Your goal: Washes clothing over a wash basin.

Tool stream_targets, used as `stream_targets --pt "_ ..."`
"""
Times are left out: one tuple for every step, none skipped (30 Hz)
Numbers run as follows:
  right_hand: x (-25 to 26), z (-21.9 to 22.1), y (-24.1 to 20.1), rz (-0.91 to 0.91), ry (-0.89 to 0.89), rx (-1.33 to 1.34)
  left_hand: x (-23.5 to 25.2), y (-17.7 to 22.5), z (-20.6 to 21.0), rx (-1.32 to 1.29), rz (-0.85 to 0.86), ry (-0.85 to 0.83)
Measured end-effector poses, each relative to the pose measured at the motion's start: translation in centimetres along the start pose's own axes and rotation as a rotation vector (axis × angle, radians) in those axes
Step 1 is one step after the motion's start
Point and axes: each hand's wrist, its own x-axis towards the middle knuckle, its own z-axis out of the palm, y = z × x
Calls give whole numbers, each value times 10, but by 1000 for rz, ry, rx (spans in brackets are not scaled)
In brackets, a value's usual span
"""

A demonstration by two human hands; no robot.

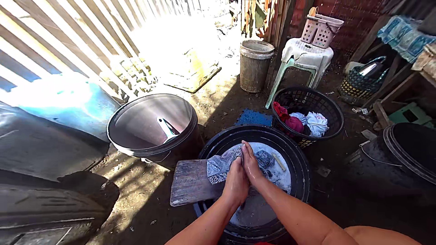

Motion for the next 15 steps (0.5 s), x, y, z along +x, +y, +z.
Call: stream_targets --pt "-3 1 -4 4 30 -26 2 3 4 -51 -12 4" --pt "-12 7 -8 -41 28 -44 3 7 3 -79 -5 38" --pt "-21 14 -5 -107 10 -47 6 12 -1 -68 12 75" --pt "-28 20 0 -155 -12 -56 8 16 -6 -24 35 107" --pt "-32 20 3 -184 -23 -75 8 19 -8 17 39 124" --pt "-32 15 2 -165 -30 -96 6 20 -7 53 11 127" --pt "-31 6 -2 -90 -22 -118 5 19 -1 98 -37 131" --pt "-28 -3 -7 12 -8 -129 1 18 4 157 -86 91" --pt "-25 -13 -12 98 5 -109 -1 20 8 205 -118 23" --pt "-23 -23 -17 167 19 -60 -2 23 10 240 -120 -58" --pt "-22 -32 -28 214 14 26 -3 27 9 277 -80 -151" --pt "-20 -39 -42 224 12 123 -2 31 5 336 0 -234" --pt "-19 -45 -60 215 14 229 -1 33 -2 414 97 -303" --pt "-21 -50 -79 189 22 331 0 35 -8 495 189 -342" --pt "-23 -56 -98 144 23 414 2 33 -15 573 266 -369"
